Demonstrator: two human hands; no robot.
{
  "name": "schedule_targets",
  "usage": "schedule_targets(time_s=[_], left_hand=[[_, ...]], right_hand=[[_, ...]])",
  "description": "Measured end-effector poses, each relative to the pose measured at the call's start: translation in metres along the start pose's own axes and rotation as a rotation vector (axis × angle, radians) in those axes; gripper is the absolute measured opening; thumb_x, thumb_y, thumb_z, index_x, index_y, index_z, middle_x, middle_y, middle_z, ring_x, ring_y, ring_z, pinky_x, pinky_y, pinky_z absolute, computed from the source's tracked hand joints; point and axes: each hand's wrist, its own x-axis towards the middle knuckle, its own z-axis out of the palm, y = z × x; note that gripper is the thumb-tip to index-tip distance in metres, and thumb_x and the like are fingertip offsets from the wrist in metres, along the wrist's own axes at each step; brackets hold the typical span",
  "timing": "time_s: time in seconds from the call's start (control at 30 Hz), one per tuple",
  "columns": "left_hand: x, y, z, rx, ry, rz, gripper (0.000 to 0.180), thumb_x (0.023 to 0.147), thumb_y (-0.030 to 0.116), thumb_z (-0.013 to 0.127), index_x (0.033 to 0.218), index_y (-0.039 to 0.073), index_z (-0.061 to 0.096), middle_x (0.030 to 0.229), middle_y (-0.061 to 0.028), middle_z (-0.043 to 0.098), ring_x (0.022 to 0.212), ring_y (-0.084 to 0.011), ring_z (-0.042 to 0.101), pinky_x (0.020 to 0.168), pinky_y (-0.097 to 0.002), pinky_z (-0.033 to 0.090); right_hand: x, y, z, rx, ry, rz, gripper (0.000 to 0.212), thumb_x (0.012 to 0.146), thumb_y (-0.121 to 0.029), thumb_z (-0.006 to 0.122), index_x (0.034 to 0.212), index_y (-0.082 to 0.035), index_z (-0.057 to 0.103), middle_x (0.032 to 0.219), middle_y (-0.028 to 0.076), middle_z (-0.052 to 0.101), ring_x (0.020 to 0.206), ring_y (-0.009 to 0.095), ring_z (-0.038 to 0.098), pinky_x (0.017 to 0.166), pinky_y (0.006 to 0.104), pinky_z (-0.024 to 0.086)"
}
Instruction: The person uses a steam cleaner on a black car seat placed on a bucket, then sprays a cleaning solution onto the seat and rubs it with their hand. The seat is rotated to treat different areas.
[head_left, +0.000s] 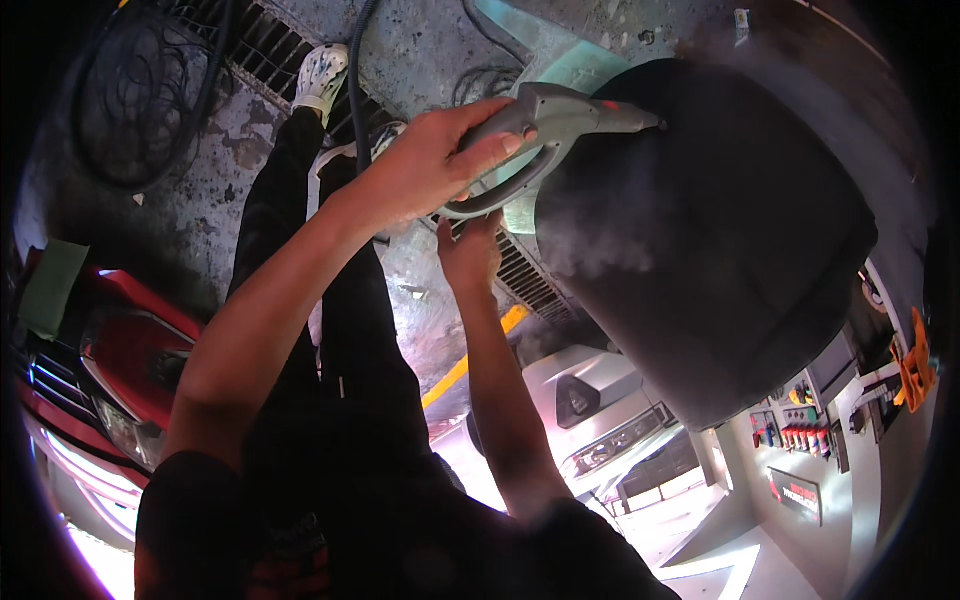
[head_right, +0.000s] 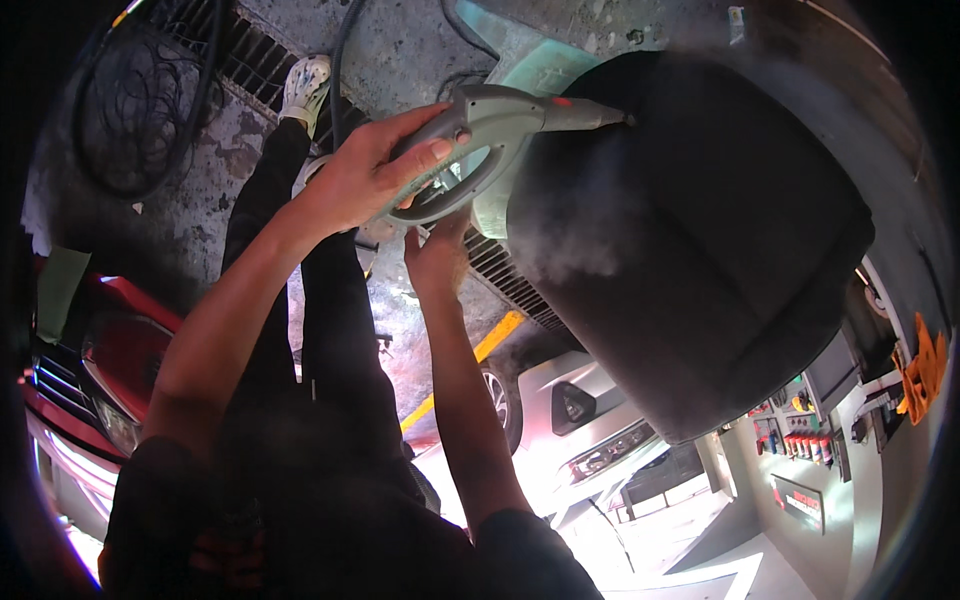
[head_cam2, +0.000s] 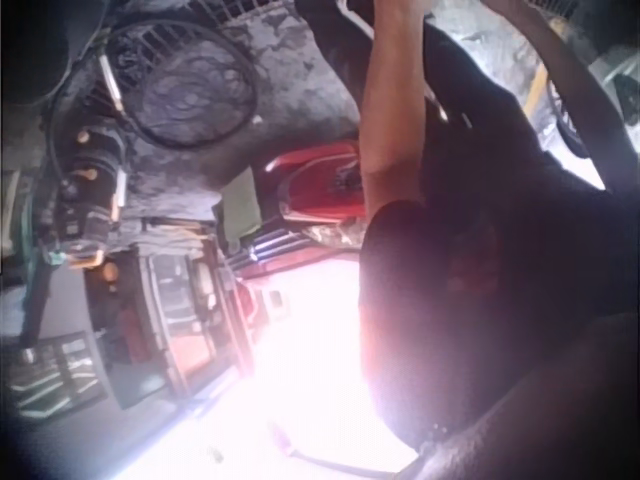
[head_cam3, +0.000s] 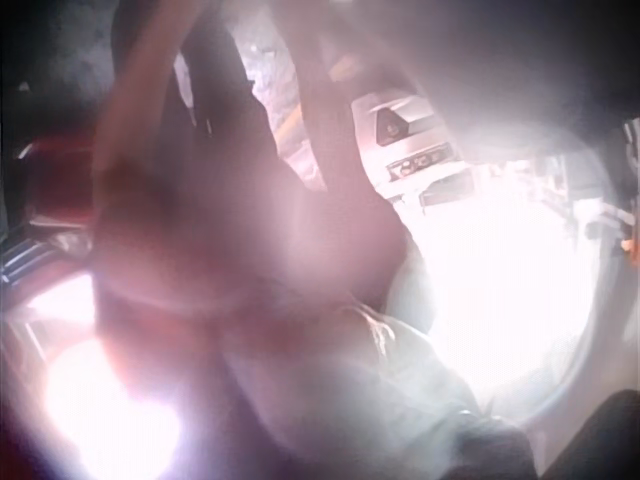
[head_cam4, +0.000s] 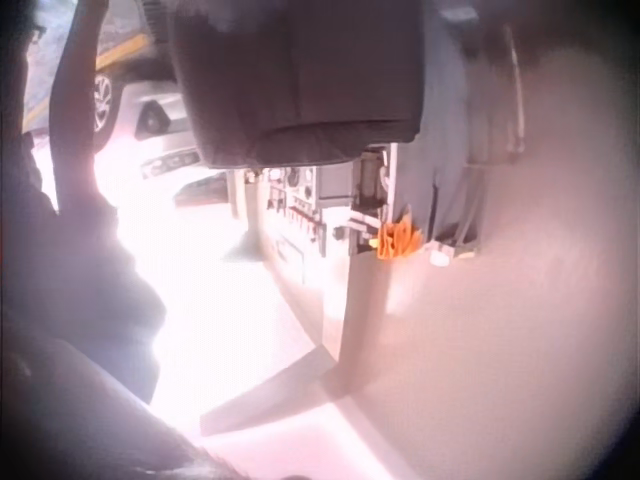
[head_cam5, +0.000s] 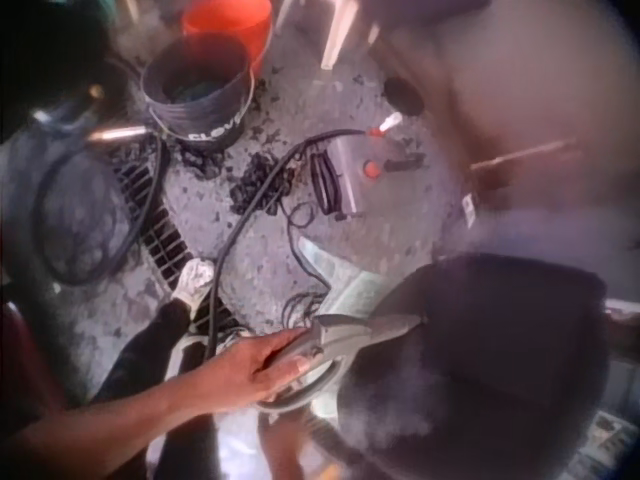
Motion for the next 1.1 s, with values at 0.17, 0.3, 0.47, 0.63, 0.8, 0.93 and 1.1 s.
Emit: schedule_targets(time_s=[0.17, 0.3, 0.47, 0.63, 0.8, 0.93, 1.1], left_hand=[[-0.014, -0.011, -0.008, 0.056, -0.112, -0.111, 0.06, 0.11, 0.039, 0.062, 0.156, 0.001, 0.052, 0.108, -0.0093, 0.071, 0.086, -0.0114, 0.063, 0.074, -0.0302, 0.054], [-0.028, -0.011, -0.015, 0.055, -0.162, -0.165, 0.06, 0.111, 0.037, 0.061, 0.157, 0.001, 0.05, 0.103, -0.0106, 0.071, 0.085, -0.0117, 0.063, 0.074, -0.0312, 0.053], [-0.045, -0.015, -0.022, 0.167, -0.158, -0.155, 0.057, 0.109, 0.038, 0.064, 0.154, 0.004, 0.054, 0.102, -0.0148, 0.074, 0.078, -0.0203, 0.069, 0.074, -0.036, 0.056], [-0.056, -0.024, -0.036, 0.47, -0.198, 0.026, 0.059, 0.109, 0.04, 0.062, 0.154, 0.004, 0.052, 0.109, -0.021, 0.074, 0.087, -0.0302, 0.074, 0.081, -0.0395, 0.056], [-0.073, -0.036, -0.058, 0.661, -0.239, 0.046, 0.061, 0.108, 0.046, 0.06, 0.153, 0.005, 0.053, 0.118, -0.0235, 0.074, 0.098, -0.0436, 0.074, 0.086, -0.0469, 0.056], [-0.065, -0.019, -0.063, 0.411, -0.092, -0.034, 0.06, 0.11, 0.044, 0.06, 0.154, 0.004, 0.054, 0.104, -0.015, 0.073, 0.081, -0.0135, 0.071, 0.072, -0.0315, 0.055], [0.024, -0.001, -0.034, 0.133, 0.07, 0.1, 0.056, 0.11, 0.041, 0.062, 0.152, 0.005, 0.057, 0.093, -0.0033, 0.068, 0.068, -0.0096, 0.06, 0.061, -0.0279, 0.05]], right_hand=[[-0.011, 0.009, 0.006, 0.012, -0.065, 0.009, 0.077, 0.088, -0.02, 0.08, 0.151, 0.003, 0.041, 0.155, 0.031, 0.041, 0.129, 0.051, 0.058, 0.099, 0.0566, 0.055], [-0.013, 0.023, 0.013, 0.031, -0.04, -0.038, 0.069, 0.089, -0.021, 0.08, 0.144, 0.002, 0.047, 0.142, 0.029, 0.052, 0.121, 0.05, 0.062, 0.097, 0.0566, 0.055], [-0.024, 0.026, 0.01, -0.001, -0.174, 0.026, 0.068, 0.091, -0.024, 0.077, 0.146, 0.002, 0.046, 0.138, 0.027, 0.053, 0.116, 0.05, 0.064, 0.095, 0.0579, 0.055], [-0.037, 0.028, 0.02, 0.021, -0.191, 0.001, 0.073, 0.095, -0.027, 0.074, 0.154, 0.0, 0.041, 0.138, 0.027, 0.054, 0.116, 0.049, 0.064, 0.093, 0.0581, 0.055], [-0.044, 0.026, 0.02, 0.053, -0.245, 0.006, 0.076, 0.097, -0.028, 0.071, 0.159, -0.002, 0.037, 0.139, 0.028, 0.054, 0.115, 0.05, 0.064, 0.094, 0.058, 0.055], [-0.047, 0.035, 0.02, 0.078, -0.212, -0.001, 0.075, 0.098, -0.029, 0.071, 0.16, -0.003, 0.037, 0.134, 0.026, 0.057, 0.113, 0.046, 0.066, 0.092, 0.0562, 0.055], [-0.046, 0.045, 0.032, 0.003, -0.197, -0.014, 0.072, 0.099, -0.03, 0.071, 0.159, -0.004, 0.04, 0.125, 0.021, 0.06, 0.106, 0.036, 0.07, 0.088, 0.0514, 0.057]])
